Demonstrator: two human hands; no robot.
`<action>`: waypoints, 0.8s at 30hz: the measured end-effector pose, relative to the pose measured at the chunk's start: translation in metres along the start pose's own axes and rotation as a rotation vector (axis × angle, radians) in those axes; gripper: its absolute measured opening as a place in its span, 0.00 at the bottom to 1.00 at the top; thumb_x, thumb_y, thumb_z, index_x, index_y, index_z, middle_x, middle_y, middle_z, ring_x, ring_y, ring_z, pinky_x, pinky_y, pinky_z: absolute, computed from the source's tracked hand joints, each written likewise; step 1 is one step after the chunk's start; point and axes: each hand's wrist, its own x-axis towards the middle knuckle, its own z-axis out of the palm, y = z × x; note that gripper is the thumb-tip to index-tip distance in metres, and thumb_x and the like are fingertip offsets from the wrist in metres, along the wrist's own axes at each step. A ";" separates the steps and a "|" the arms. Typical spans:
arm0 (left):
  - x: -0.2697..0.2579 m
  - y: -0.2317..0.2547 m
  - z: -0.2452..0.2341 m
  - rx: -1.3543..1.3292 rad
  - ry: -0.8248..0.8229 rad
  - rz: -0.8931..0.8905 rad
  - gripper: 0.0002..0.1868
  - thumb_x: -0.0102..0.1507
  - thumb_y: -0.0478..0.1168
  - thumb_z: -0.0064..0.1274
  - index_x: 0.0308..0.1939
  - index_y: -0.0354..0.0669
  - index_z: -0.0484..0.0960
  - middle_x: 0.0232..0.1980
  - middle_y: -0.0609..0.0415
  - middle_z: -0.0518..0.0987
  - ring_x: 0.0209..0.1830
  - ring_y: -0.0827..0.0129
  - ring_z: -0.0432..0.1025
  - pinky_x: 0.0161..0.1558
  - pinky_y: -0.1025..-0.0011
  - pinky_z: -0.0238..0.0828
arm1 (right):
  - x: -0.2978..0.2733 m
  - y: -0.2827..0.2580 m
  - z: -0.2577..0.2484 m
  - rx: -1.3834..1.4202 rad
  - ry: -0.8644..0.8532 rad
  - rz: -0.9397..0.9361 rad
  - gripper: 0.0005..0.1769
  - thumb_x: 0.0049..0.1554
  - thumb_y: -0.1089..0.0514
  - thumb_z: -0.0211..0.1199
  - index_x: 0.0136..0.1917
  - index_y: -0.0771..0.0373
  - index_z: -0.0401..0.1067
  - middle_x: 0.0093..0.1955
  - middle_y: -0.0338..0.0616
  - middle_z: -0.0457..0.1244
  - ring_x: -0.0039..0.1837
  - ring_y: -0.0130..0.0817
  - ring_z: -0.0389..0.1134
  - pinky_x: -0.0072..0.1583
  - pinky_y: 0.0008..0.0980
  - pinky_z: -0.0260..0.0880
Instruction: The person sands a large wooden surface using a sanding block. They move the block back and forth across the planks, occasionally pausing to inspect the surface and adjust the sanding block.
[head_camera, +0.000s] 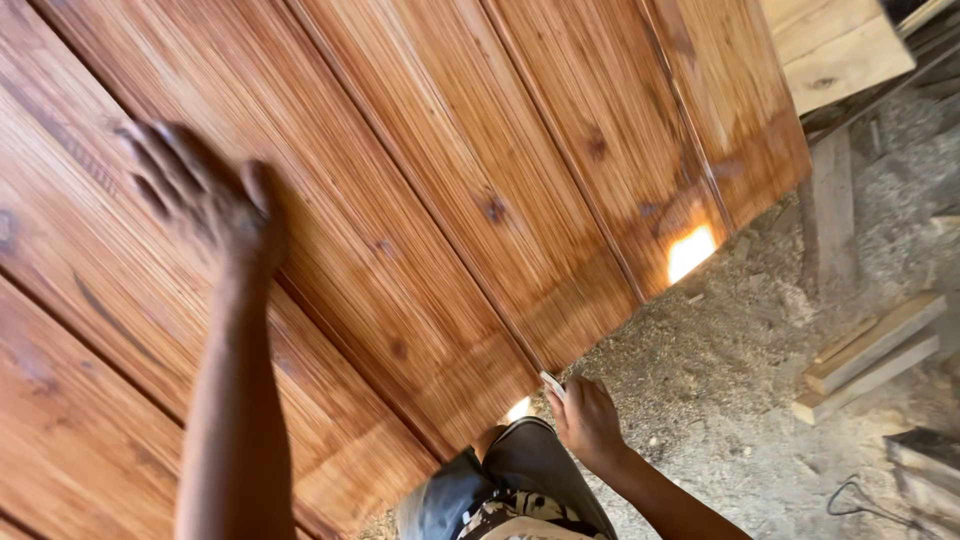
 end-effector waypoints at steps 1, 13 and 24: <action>-0.024 0.010 -0.001 -0.034 -0.040 0.013 0.52 0.72 0.70 0.12 0.83 0.27 0.34 0.86 0.33 0.31 0.88 0.46 0.27 0.85 0.51 0.23 | -0.026 0.016 0.013 -0.030 -0.159 0.081 0.13 0.64 0.54 0.59 0.48 0.67 0.69 0.47 0.54 0.66 0.45 0.45 0.67 0.51 0.47 0.69; -0.418 0.074 0.051 -0.052 -0.013 0.237 0.50 0.72 0.68 0.28 0.81 0.28 0.42 0.81 0.21 0.40 0.82 0.29 0.35 0.79 0.38 0.30 | -0.113 -0.012 -0.101 2.467 -0.395 0.054 0.23 0.71 0.44 0.45 0.40 0.57 0.66 0.31 0.38 0.58 0.34 0.31 0.56 0.47 0.34 0.60; -0.547 -0.008 -0.009 -0.317 -0.480 0.081 0.26 0.65 0.45 0.53 0.65 0.40 0.75 0.55 0.43 0.81 0.57 0.54 0.76 0.61 0.55 0.71 | -0.097 -0.101 -0.112 1.543 -0.360 0.278 0.16 0.65 0.47 0.49 0.51 0.59 0.71 0.37 0.36 0.65 0.38 0.29 0.65 0.43 0.31 0.66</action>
